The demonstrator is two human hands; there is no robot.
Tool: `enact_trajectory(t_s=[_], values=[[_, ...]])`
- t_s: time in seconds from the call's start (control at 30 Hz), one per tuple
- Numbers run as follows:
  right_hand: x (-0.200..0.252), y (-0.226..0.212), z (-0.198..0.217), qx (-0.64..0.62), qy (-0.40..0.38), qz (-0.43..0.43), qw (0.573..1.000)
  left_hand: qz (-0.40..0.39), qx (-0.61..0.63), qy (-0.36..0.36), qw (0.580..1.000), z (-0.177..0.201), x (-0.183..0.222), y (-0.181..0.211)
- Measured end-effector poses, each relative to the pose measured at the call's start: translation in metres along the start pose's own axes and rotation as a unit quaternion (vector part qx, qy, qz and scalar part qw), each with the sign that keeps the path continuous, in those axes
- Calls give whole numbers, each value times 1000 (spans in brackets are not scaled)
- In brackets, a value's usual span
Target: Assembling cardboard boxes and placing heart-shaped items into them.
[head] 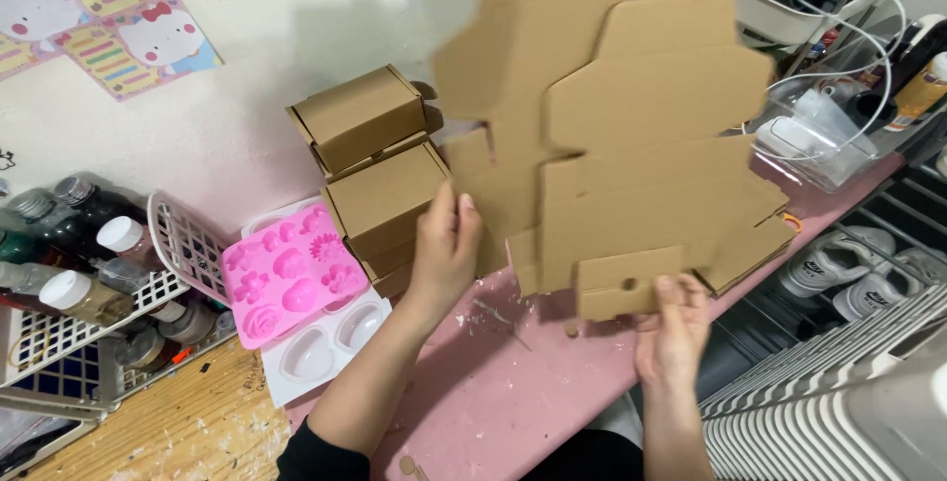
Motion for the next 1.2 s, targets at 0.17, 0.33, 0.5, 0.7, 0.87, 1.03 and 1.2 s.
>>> enact_trajectory(t_s=[0.17,0.33,0.5,0.7,0.87,1.03,1.2], values=[[-2,-14,40,-3,80,60,995,-54,21,54,997,26,-5,-5],[3,-10,63,41,132,93,986,-57,4,88,994,41,-6,3],[9,-20,42,288,84,118,947,-76,30,101,991,49,-10,25],[28,-39,-12,327,-19,82,941,-102,2,79,992,50,-6,15],[49,-77,-11,252,73,177,948,-59,-46,57,996,30,-5,8],[62,-139,-10,291,105,313,898,101,-33,17,994,-31,-12,-29],[55,-159,-17,193,71,295,933,158,-58,-171,971,-122,-43,-81]])
Point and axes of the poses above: each hand's wrist, its own x-axis away from the middle knuckle, its own z-axis out of the back of the hand, y = z × x, the point moved 7 cm from there along -x, towards the middle knuckle, and after that the axes turned 15 degrees about x, right-handed, at the moved point
